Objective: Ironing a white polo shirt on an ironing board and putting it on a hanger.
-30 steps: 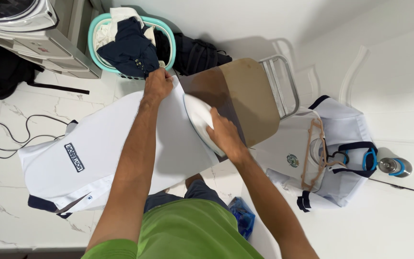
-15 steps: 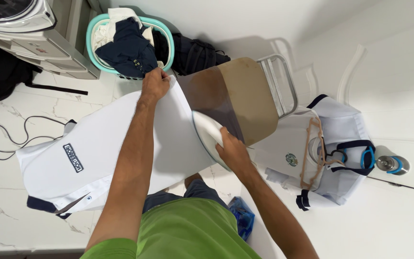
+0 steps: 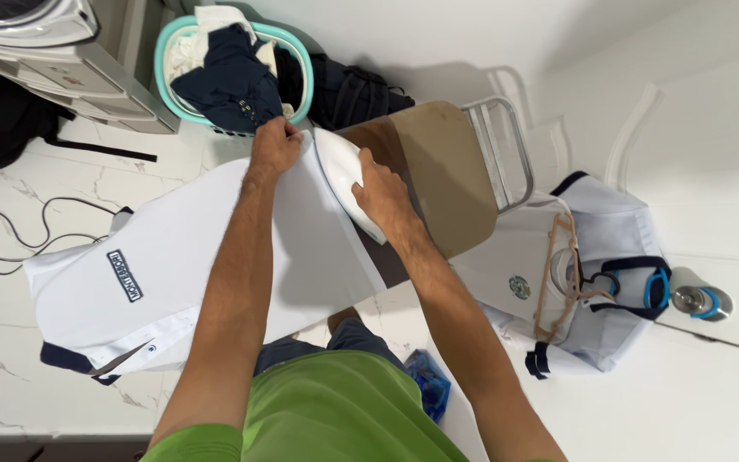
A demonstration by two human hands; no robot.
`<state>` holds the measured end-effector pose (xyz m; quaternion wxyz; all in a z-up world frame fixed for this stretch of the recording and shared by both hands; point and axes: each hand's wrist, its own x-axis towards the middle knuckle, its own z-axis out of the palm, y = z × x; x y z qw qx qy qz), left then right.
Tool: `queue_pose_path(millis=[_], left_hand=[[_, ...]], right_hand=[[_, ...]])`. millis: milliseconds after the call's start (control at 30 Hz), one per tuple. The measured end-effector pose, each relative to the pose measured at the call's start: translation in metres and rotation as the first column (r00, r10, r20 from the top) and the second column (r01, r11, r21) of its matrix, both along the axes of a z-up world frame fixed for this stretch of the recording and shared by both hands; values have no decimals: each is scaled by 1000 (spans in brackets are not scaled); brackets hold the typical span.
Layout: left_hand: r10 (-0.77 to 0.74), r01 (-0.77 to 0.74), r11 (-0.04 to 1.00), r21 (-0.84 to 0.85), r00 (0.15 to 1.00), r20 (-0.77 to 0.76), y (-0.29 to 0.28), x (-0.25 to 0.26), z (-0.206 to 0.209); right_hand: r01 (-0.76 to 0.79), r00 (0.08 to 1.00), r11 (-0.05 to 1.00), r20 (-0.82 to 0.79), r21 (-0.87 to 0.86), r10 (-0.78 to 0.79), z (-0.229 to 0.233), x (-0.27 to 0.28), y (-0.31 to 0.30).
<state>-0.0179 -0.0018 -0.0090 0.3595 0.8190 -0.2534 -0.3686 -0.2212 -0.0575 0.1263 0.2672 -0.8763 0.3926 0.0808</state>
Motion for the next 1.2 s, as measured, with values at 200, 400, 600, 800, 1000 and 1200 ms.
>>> queue_pose_path(millis=[200,400,600,800,1000,1200], left_hand=[[8,-8,1000,4,999,35,0,-4,-7],[-5,4,1000,31,1000,28,-1,-2,-7],[-7,6,999,40,1000,16,0,-2,1],[7,-8,1000,29,1000,25,-1,-3,-4],[14,-13,1000,-25,999,46,-1,-3,-11],[8,-2,998,-62,996,92,-2,-2,-18]], right_hand=[[-21,999,999,-35,46,23,11,-27,6],[-39,999,994,-14,98,40,32,-81,19],[47,989,998,136,47,-53,22,-141,46],[64,995,994,-88,84,-57,16,-147,69],[-9,999,1000,-41,-3,9,-3,-144,73],[-11,998,1000,55,-29,12,-8,-111,63]])
